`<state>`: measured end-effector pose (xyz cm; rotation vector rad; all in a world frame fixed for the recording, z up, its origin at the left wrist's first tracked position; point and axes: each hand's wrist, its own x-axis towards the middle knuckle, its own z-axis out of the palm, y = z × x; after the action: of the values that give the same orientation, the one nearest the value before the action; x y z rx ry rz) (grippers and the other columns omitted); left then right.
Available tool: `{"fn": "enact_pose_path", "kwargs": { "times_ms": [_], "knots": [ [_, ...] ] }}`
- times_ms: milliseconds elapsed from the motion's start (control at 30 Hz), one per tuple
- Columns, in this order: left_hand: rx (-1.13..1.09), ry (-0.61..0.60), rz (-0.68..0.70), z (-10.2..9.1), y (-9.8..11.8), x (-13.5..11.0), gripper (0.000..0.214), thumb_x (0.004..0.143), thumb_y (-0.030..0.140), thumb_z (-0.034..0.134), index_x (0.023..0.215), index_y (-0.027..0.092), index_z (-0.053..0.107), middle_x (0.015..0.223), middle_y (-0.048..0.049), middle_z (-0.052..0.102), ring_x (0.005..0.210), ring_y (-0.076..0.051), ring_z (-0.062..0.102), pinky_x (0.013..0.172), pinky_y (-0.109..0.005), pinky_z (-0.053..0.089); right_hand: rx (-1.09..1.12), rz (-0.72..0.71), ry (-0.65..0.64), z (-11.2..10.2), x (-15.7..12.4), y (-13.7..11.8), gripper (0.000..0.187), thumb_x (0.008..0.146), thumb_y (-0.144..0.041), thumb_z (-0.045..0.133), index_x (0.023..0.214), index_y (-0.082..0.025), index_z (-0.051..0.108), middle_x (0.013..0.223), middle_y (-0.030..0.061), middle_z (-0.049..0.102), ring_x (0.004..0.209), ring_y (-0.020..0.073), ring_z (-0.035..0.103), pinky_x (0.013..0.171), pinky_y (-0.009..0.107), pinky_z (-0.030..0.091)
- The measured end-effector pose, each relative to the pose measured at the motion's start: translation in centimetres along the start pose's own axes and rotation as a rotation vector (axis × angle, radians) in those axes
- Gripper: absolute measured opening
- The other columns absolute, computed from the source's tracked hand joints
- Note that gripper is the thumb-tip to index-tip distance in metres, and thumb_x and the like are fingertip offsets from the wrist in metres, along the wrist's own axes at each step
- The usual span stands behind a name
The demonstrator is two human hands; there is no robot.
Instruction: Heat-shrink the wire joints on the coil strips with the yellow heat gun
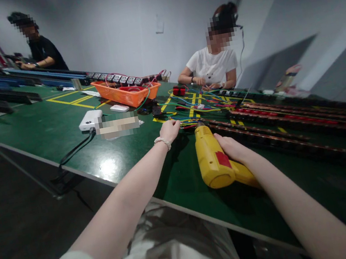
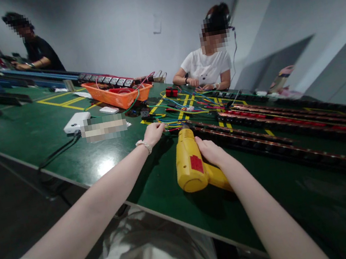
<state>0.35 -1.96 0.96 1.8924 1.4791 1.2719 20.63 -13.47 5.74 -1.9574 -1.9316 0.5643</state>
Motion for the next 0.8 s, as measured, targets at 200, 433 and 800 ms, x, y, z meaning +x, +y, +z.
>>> {"fn": "enact_pose_path", "kwargs": {
  "times_ms": [200, 433, 800],
  "knots": [
    [0.034, 0.063, 0.044, 0.2, -0.3, 0.1, 0.034, 0.076, 0.037, 0.04, 0.057, 0.016, 0.059, 0.055, -0.0018, 0.053, 0.055, -0.012, 0.044, 0.056, -0.023, 0.033, 0.003, 0.01, 0.004, 0.1, 0.0, 0.1, 0.057, 0.087, -0.053, 0.019, 0.1, -0.018, 0.062, 0.096, 0.0079, 0.065, 0.091, 0.025, 0.057, 0.08, 0.032, 0.039],
    [-0.071, -0.006, 0.016, 0.5, -0.9, 0.8, 0.027, 0.074, 0.027, 0.043, 0.083, 0.017, 0.067, 0.077, -0.0044, 0.064, 0.074, -0.015, 0.054, 0.069, -0.023, 0.039, -0.008, -0.007, 0.013, 0.0, 0.0, 0.0, 0.058, 0.087, -0.053, 0.017, 0.099, -0.02, 0.062, 0.098, 0.0084, 0.064, 0.093, 0.0254, 0.056, 0.079, 0.032, 0.04],
    [-0.169, -0.014, -0.068, 1.3, -0.7, 1.4, 0.019, 0.07, 0.025, 0.048, 0.082, 0.015, 0.061, 0.08, -0.004, 0.062, 0.071, -0.013, 0.052, 0.066, -0.023, 0.038, -0.099, 0.061, 0.029, 0.2, 0.1, -1.1, 0.061, 0.085, -0.054, 0.015, 0.104, -0.014, 0.057, 0.113, 0.0153, 0.055, 0.101, 0.0282, 0.051, 0.084, 0.039, 0.036]
  ]
}}
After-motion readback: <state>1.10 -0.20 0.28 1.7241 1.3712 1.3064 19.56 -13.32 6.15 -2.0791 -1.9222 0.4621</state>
